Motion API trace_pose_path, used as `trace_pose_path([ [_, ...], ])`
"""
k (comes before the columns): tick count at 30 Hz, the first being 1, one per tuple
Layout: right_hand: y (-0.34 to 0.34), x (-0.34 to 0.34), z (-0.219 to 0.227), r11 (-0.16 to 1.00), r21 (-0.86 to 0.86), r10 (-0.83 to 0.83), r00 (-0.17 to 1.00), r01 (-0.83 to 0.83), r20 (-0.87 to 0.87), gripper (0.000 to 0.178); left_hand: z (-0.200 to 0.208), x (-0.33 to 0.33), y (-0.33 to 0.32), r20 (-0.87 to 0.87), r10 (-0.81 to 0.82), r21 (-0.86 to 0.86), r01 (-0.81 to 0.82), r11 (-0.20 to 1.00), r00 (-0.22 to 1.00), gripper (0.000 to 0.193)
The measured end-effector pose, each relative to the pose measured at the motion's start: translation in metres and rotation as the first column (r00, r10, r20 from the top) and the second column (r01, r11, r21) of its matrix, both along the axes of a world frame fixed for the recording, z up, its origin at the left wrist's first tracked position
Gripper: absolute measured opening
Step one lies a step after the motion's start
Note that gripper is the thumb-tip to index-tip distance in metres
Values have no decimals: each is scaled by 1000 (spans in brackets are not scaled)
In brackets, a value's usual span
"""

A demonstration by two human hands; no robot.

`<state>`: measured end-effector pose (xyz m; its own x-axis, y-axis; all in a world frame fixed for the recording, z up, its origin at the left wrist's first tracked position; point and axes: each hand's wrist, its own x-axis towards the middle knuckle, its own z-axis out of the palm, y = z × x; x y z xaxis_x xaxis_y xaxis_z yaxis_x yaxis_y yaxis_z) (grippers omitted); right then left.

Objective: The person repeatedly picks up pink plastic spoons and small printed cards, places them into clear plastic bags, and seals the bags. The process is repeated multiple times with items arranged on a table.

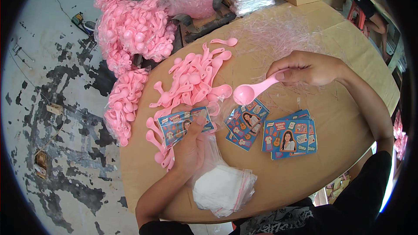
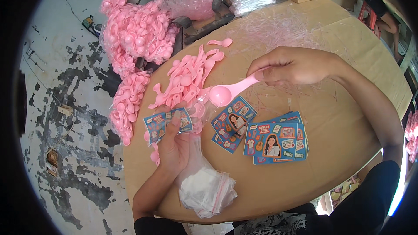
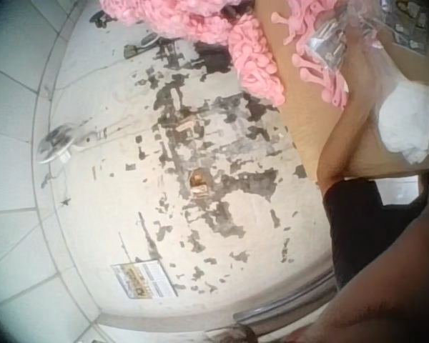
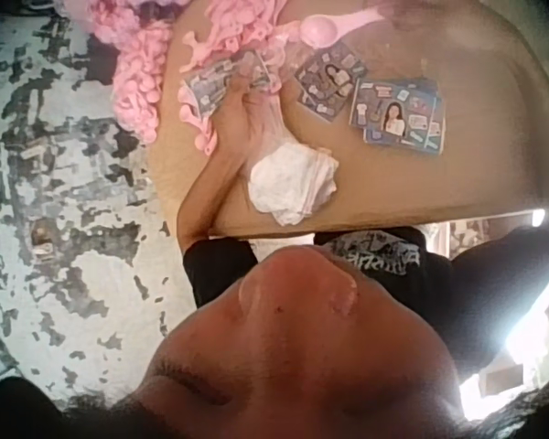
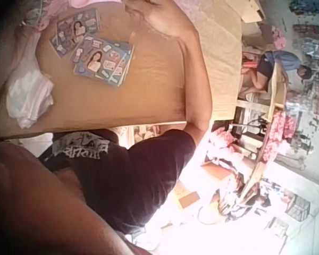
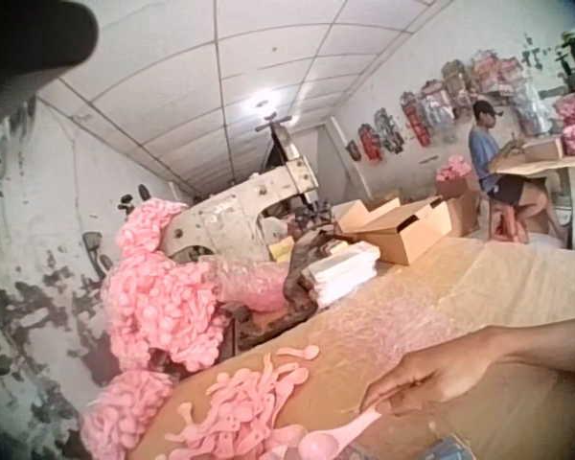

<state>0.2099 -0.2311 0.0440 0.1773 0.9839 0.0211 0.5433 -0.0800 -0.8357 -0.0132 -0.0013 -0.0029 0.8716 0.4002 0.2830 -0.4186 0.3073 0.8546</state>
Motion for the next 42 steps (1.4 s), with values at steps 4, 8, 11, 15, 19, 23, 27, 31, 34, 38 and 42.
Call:
trace_pose_path([
  [4,3,-4,-1,998,-56,-27,985,18,-172,23,-2,-1,5,16,-22,-6,23,1000,1000,27],
  [8,5,-6,-4,997,-74,-32,967,14,-252,24,0,-2,2,-9,-28,-16,28,999,1000,30],
  [11,5,-9,-5,996,-90,-33,971,12,-238,27,0,-2,0,-15,-39,-11,39,999,999,33],
  [15,8,-13,-3,996,-79,-54,961,34,-270,25,0,-3,1,-39,-29,3,29,1000,999,37],
  [19,9,-12,-9,998,-41,-45,971,36,-233,24,-2,-4,1,-25,-9,49,10,999,1000,40],
  [23,13,-27,-7,999,53,1,999,-3,42,27,-3,-3,1,-17,-19,60,20,998,1000,43],
  [27,14,-31,-9,994,97,-46,999,48,-20,28,-1,-3,-1,-18,-5,48,6,999,1000,43],
  [31,15,-25,-15,948,108,-290,952,300,-103,33,-3,-4,2,-39,-20,61,23,998,999,43],
  [34,19,-29,-16,955,137,-235,954,261,-184,33,-3,-6,2,-5,-21,76,22,997,1000,42],
  [38,18,-50,-12,968,63,-225,953,242,-202,29,-3,-6,1,-23,-36,90,38,995,999,41],
  [42,24,-54,-17,987,71,-133,977,146,-165,27,-2,-7,0,-1,-49,130,49,990,999,41],
])
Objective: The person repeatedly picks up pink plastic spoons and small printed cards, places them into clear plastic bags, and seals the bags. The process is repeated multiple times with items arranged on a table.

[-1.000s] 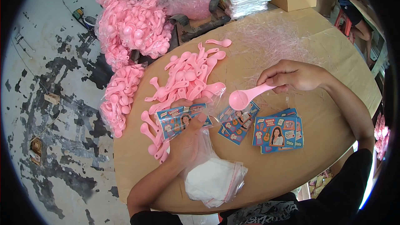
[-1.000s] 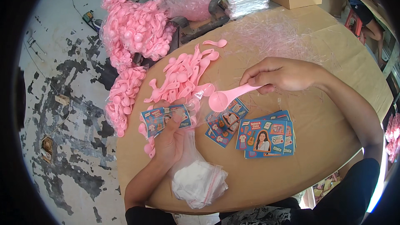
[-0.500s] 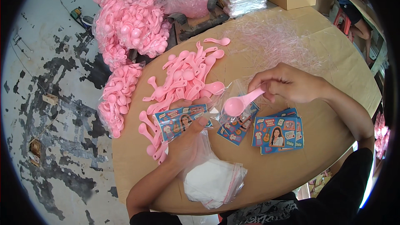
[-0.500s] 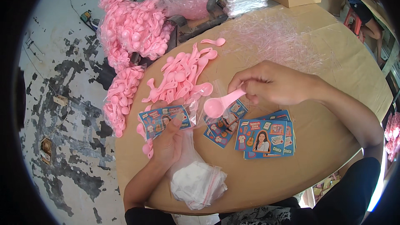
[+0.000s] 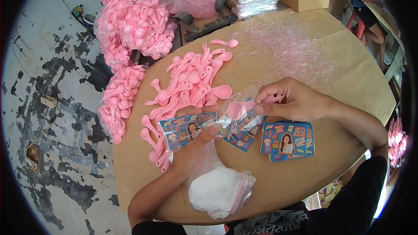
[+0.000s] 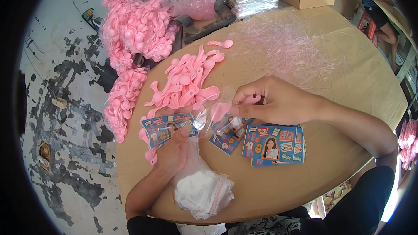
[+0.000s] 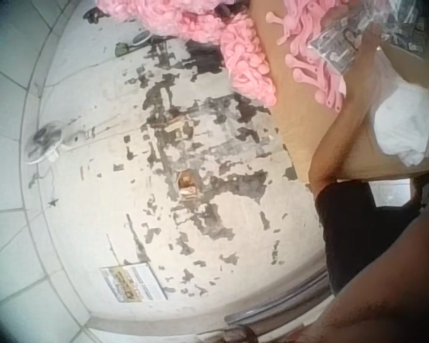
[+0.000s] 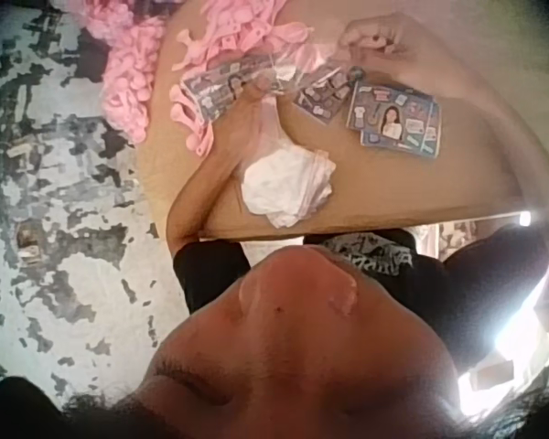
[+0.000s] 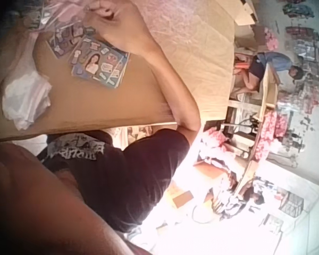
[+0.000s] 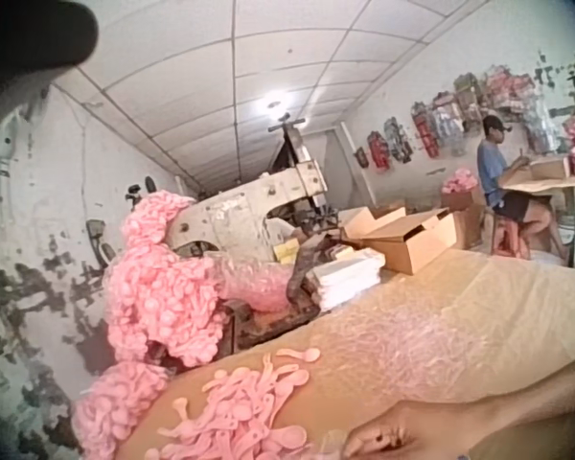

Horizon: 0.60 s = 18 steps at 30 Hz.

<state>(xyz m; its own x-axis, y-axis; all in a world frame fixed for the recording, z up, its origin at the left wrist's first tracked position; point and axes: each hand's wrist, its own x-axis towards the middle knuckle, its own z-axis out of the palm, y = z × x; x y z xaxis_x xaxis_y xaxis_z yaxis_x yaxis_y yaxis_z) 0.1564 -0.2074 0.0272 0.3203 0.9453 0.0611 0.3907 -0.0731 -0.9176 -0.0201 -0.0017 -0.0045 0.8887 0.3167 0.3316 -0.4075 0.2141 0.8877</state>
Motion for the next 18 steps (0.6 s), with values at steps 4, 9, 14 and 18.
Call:
trace_pose_path([
  [4,-2,-1,3,997,73,-16,995,23,-96,20,-4,7,3,27,19,-71,-17,997,999,38],
  [9,-2,4,3,981,194,9,1000,-9,4,19,-1,6,7,-47,20,-176,-28,984,999,31],
  [14,-9,34,8,968,115,-236,965,224,109,21,3,8,2,-42,41,-223,-50,974,998,34],
  [18,-18,47,21,997,-10,-71,981,74,179,21,5,4,4,-77,72,-221,-88,971,994,41],
])
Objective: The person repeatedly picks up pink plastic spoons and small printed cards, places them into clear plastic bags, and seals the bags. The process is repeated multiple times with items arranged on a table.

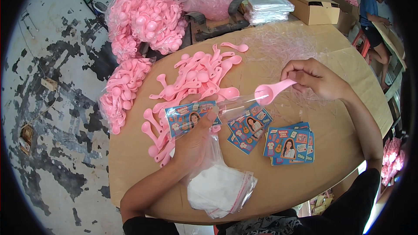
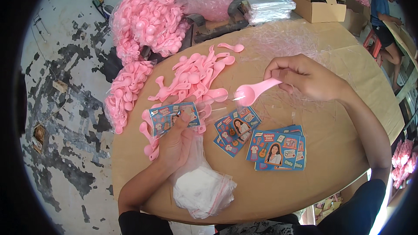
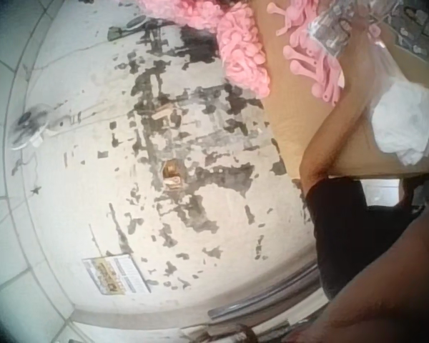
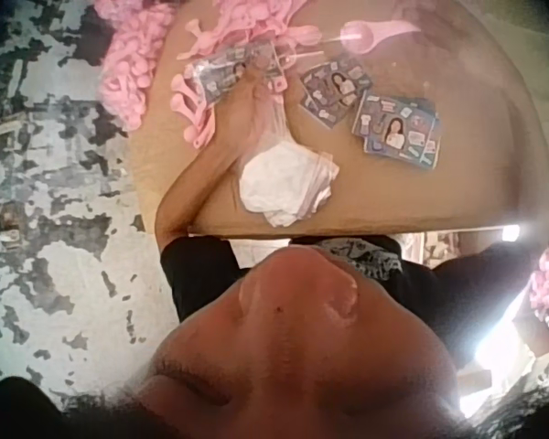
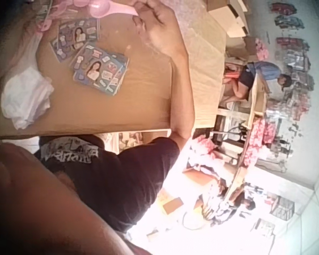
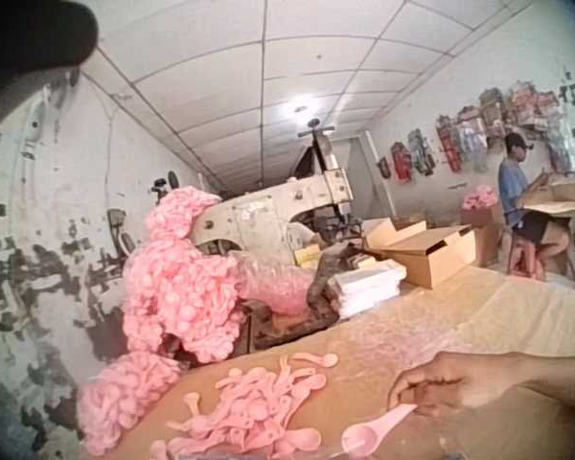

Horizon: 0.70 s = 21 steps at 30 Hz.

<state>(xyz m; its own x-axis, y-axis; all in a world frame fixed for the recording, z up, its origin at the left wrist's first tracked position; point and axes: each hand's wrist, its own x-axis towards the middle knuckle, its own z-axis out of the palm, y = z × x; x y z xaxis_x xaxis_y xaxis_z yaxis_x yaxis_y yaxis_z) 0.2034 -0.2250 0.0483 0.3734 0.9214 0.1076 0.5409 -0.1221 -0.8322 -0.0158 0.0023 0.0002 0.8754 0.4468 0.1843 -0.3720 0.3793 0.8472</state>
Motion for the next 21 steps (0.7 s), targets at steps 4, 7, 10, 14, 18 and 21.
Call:
trace_pose_path([
  [4,3,-25,0,997,48,72,983,-65,-169,25,-1,4,-2,-22,-2,28,2,1000,1000,49],
  [7,6,-47,-2,996,56,83,946,-68,-315,29,4,3,-6,-9,-62,21,62,998,998,56],
  [10,22,-72,-20,931,344,227,933,-123,-279,44,1,0,-3,31,-103,21,102,995,994,59],
  [14,29,-81,2,965,257,37,999,-44,34,14,-11,2,5,56,-251,125,242,962,966,67],
  [18,10,-66,80,943,293,-271,881,161,388,13,-6,0,8,86,-352,43,349,936,932,76],
  [21,21,-89,110,448,619,-588,734,645,-340,16,-8,5,4,55,-259,150,249,957,964,85],
])
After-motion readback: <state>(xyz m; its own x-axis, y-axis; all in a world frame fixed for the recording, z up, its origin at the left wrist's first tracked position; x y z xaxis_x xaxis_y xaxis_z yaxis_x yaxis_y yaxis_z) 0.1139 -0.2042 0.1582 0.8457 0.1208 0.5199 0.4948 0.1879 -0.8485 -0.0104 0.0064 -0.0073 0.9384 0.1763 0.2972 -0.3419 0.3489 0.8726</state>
